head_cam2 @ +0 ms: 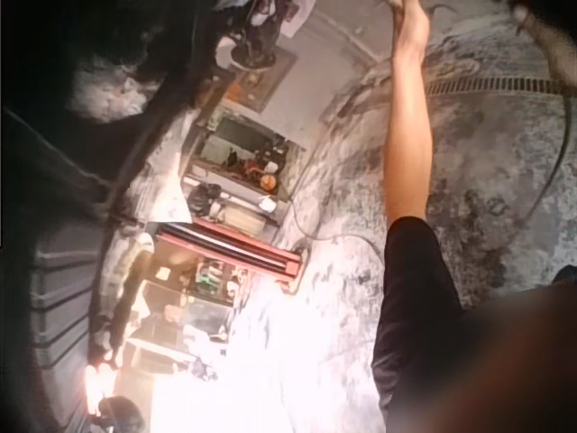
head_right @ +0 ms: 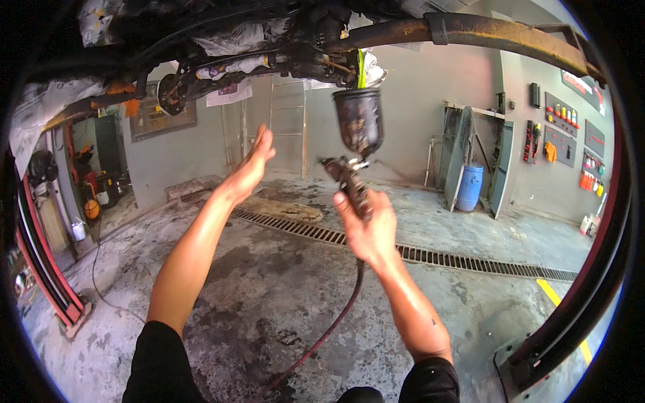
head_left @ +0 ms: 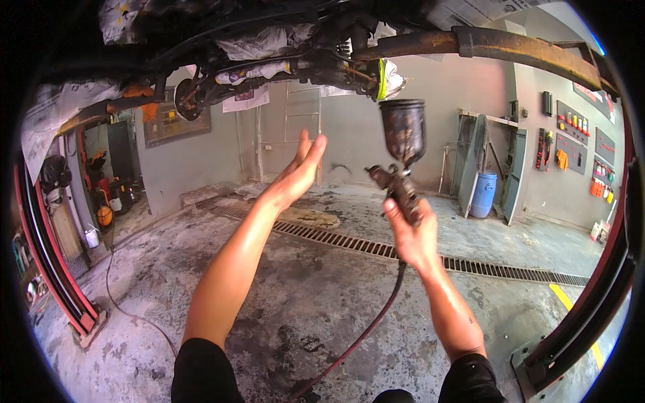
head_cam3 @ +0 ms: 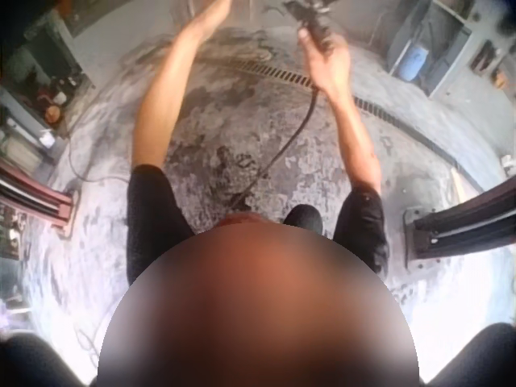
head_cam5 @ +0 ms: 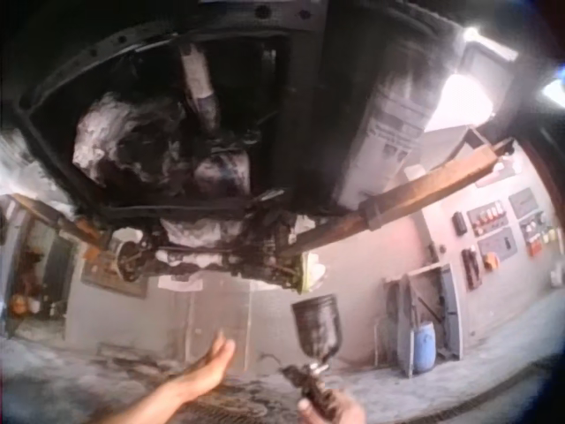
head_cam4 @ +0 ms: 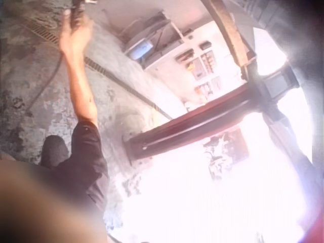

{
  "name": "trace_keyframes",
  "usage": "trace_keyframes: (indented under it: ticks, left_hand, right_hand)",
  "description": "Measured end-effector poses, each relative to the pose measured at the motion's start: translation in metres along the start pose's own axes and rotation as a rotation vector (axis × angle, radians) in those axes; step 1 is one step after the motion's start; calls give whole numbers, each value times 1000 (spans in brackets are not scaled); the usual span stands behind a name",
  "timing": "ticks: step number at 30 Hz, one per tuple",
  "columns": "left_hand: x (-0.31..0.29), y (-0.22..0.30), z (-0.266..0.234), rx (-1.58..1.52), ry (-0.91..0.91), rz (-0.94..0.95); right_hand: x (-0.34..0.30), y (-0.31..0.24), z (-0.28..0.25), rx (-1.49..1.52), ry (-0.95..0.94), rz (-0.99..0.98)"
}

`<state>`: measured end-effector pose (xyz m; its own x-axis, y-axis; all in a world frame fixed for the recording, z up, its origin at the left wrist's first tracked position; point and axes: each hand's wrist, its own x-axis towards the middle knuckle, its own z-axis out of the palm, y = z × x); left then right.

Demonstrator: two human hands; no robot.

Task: The person uses a spray gun to apply a coating to the underside of a car raised on a lift. The person moves the spray gun along the undercarriage, covering multiple areas while holding the air hose with the other hand.

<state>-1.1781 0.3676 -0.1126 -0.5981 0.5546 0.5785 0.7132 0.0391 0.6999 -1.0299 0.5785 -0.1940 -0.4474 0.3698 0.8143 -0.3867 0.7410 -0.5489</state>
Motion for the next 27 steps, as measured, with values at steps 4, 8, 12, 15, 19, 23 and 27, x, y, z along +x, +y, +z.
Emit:
trace_keyframes:
  ticks: [4, 8, 12, 15, 19, 23, 27]
  left_hand:
    - [-79, -76, -12, -2, -80, -222]
    - [-176, -143, -24, -81, -128, -403]
    - [-289, -187, -26, -203, -163, -584]
    - [-358, -218, -26, -253, -165, -797]
    - [-420, -249, -26, -308, -156, -882]
    - [-444, -242, -8, -438, -285, -871]
    - [-452, -207, 30, -595, -448, -749]
  right_hand:
    - [36, -16, -23, 128, 21, 7]
    - [83, -47, -38, 60, 148, -113]
    - [131, -101, -54, 78, 218, -102]
    - [152, -149, -67, -25, 296, -206]
    - [162, -205, -73, -39, 353, -254]
    - [157, -242, -65, -132, 494, -380]
    - [137, -268, -50, -18, 390, -357]
